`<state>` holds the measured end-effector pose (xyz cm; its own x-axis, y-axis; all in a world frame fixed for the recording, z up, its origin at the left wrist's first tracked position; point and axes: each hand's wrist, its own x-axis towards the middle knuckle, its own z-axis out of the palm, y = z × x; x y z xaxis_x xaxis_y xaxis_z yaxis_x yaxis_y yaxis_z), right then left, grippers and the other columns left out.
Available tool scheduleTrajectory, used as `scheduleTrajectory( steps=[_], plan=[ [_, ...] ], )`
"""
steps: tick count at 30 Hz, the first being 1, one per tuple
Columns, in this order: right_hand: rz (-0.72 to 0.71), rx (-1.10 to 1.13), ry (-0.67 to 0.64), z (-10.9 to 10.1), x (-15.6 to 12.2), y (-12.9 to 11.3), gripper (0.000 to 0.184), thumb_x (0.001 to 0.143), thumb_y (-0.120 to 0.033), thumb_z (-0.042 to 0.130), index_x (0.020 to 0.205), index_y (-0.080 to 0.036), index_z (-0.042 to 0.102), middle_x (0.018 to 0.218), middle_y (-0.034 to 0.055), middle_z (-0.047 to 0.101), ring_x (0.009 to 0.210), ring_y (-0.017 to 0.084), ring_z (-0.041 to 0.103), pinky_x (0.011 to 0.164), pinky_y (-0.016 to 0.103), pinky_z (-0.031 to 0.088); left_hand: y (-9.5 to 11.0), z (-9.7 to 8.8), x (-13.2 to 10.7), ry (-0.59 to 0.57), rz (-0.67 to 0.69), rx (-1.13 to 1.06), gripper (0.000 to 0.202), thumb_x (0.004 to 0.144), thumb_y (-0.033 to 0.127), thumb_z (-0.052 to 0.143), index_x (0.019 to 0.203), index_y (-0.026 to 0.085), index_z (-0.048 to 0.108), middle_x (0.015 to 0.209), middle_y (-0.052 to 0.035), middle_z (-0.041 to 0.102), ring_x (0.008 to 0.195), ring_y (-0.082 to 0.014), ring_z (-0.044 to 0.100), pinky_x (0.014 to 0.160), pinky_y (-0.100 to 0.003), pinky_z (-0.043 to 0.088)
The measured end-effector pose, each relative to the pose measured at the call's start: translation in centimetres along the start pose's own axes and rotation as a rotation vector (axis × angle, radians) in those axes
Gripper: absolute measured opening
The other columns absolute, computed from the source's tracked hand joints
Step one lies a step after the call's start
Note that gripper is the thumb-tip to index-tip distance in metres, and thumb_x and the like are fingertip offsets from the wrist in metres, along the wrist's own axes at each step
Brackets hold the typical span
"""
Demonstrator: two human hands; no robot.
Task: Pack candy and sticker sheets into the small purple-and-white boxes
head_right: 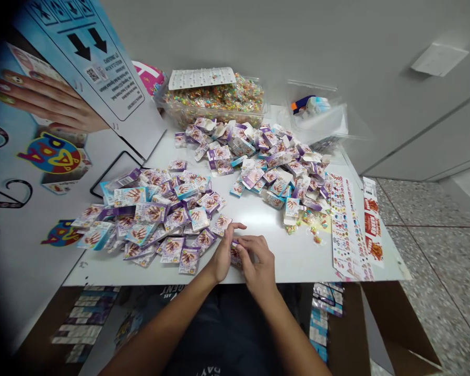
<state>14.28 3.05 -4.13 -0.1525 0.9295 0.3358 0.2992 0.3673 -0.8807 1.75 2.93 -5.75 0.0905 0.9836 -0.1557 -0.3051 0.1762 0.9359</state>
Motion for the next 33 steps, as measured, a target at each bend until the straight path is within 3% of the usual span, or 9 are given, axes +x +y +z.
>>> scheduleTrajectory(
  steps=[3,5,10,13,16,19,23,29,33],
  plan=[
    [-0.23,-0.24,0.022,-0.3,-0.7,0.2,0.026,0.095,-0.012,0.061,0.113,-0.026,0.073,0.11,0.0069,0.078,0.088,0.023,0.063,0.081,0.042,0.047,-0.1,0.0,0.0,-0.025,-0.005,-0.005,0.06,0.099,0.071,0.021,0.121,0.022,0.048,0.08,-0.0009,0.063,0.073,-0.0162,0.058,0.071,-0.028,0.045],
    [-0.258,-0.345,0.041,-0.4,-1.1,0.1,0.028,0.095,-0.011,0.059,0.114,-0.026,0.073,0.111,0.0067,0.079,0.085,0.023,0.062,0.082,0.044,0.044,-0.1,0.1,-0.1,-0.041,-0.008,0.001,0.058,0.099,0.071,0.025,0.121,0.022,0.048,0.08,-0.0004,0.062,0.072,-0.0157,0.057,0.07,-0.027,0.045],
    [0.195,-0.025,0.055,-0.1,-0.6,-0.5,0.012,0.092,-0.031,0.067,0.09,-0.021,0.074,0.086,0.0052,0.075,0.081,0.022,0.065,0.076,0.038,0.05,0.5,0.2,-0.1,-0.081,0.002,0.018,0.05,0.1,0.065,0.032,0.122,0.022,0.044,0.081,0.0001,0.061,0.071,-0.0149,0.058,0.067,-0.027,0.047],
    [0.451,0.194,0.252,0.3,0.0,0.3,0.026,0.085,-0.044,0.074,0.084,-0.018,0.072,0.076,0.0035,0.072,0.07,0.019,0.064,0.067,0.033,0.051,0.6,0.3,0.1,-0.12,-0.062,0.015,0.046,0.096,0.058,0.051,0.125,0.024,0.038,0.092,-0.0004,0.062,0.068,-0.013,0.058,0.056,-0.023,0.046],
    [0.554,0.304,0.543,1.1,0.4,1.3,0.032,0.08,-0.048,0.077,0.086,-0.016,0.071,0.076,0.0031,0.071,0.069,0.018,0.063,0.068,0.033,0.052,0.2,0.4,0.3,-0.126,-0.037,0.074,0.049,0.089,0.044,0.068,0.124,0.025,0.04,0.1,-0.0017,0.064,0.065,-0.0103,0.057,0.056,-0.022,0.048],
    [0.524,0.322,0.639,1.6,0.5,1.2,0.031,0.078,-0.045,0.08,0.086,-0.016,0.071,0.085,0.0053,0.073,0.078,0.02,0.066,0.076,0.035,0.054,-0.1,0.5,0.5,-0.046,0.159,0.29,0.049,0.083,0.026,0.074,0.126,0.022,0.05,0.115,-0.0075,0.065,0.094,-0.0178,0.065,0.083,-0.03,0.055],
    [0.419,0.291,0.51,1.3,0.7,-0.2,0.025,0.079,-0.04,0.081,0.077,-0.017,0.071,0.093,0.0081,0.074,0.089,0.022,0.067,0.084,0.038,0.053,0.2,0.6,0.5,0.063,0.335,0.418,0.041,0.084,0.012,0.068,0.123,0.021,0.064,0.123,-0.0095,0.063,0.121,-0.024,0.059,0.108,-0.04,0.046],
    [0.424,0.478,0.204,-1.1,0.7,0.0,0.028,0.082,-0.038,0.08,0.073,-0.021,0.059,0.078,-0.0013,0.06,0.07,0.014,0.055,0.065,0.027,0.045,0.9,0.0,0.5,-0.036,0.124,0.154,0.055,0.07,0.026,0.088,0.122,0.021,0.072,0.11,-0.0071,0.07,0.103,-0.0226,0.067,0.093,-0.034,0.054],
    [0.435,0.468,0.033,-2.2,0.7,0.1,0.032,0.088,-0.042,0.074,0.076,-0.022,0.053,0.071,-0.0045,0.049,0.063,0.012,0.044,0.058,0.024,0.037,0.9,-0.4,0.6,-0.096,0.034,0.086,0.066,0.058,0.035,0.096,0.118,0.017,0.076,0.11,-0.009,0.075,0.1,-0.0241,0.068,0.093,-0.035,0.054]
  ],
)
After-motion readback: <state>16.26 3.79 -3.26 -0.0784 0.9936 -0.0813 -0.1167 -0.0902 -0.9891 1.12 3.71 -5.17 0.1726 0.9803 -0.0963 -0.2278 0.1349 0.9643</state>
